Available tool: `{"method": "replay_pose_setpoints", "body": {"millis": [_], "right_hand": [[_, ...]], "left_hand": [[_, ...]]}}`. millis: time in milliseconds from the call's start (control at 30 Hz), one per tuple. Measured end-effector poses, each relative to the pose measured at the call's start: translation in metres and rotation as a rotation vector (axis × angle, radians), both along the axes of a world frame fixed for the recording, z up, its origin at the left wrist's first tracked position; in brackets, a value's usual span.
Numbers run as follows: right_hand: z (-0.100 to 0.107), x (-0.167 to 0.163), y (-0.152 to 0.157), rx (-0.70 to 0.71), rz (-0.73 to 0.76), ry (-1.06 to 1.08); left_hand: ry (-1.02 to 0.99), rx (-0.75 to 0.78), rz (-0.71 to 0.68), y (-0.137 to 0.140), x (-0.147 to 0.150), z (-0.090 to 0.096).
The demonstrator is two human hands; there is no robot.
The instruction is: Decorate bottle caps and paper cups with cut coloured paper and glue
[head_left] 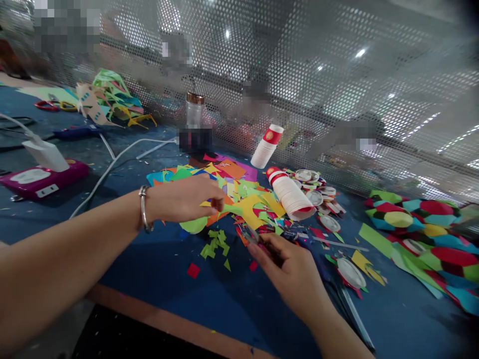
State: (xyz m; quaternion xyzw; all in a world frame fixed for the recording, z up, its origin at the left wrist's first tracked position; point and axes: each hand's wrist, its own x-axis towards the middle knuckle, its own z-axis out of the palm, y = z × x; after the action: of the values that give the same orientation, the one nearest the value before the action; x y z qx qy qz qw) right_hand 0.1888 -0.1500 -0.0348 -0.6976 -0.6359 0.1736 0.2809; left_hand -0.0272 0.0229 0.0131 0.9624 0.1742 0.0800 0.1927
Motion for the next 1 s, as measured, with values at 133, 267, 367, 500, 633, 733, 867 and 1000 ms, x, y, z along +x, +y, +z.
{"method": "replay_pose_setpoints", "body": {"millis": [133, 267, 367, 500, 633, 733, 867, 1000], "right_hand": [[-0.006, 0.002, 0.001, -0.109, 0.019, -0.246], [-0.008, 0.002, -0.001, -0.108, 0.025, -0.372], [-0.01, 0.001, -0.003, -0.087, 0.037, -0.411], [-0.011, 0.0, -0.005, -0.056, 0.042, -0.43], [-0.012, 0.002, -0.006, -0.037, 0.05, -0.486], [-0.012, 0.002, -0.006, -0.029, 0.059, -0.504], [-0.011, 0.001, -0.006, -0.037, 0.051, -0.528], [-0.01, -0.001, -0.007, -0.037, 0.052, -0.569]], "left_hand": [[0.103, -0.07, 0.084, 0.011, -0.017, 0.003], [0.206, -0.057, 0.097, 0.012, -0.032, -0.005], [0.214, -0.077, 0.096, 0.009, -0.039, -0.011], [0.22, -0.071, 0.09, 0.007, -0.039, -0.014], [0.218, -0.087, 0.13, 0.005, -0.033, -0.011], [0.16, -0.145, 0.157, 0.002, -0.03, -0.009], [0.189, -0.11, 0.149, 0.002, -0.03, -0.009], [0.239, -0.094, 0.116, 0.004, -0.033, -0.009]]}}
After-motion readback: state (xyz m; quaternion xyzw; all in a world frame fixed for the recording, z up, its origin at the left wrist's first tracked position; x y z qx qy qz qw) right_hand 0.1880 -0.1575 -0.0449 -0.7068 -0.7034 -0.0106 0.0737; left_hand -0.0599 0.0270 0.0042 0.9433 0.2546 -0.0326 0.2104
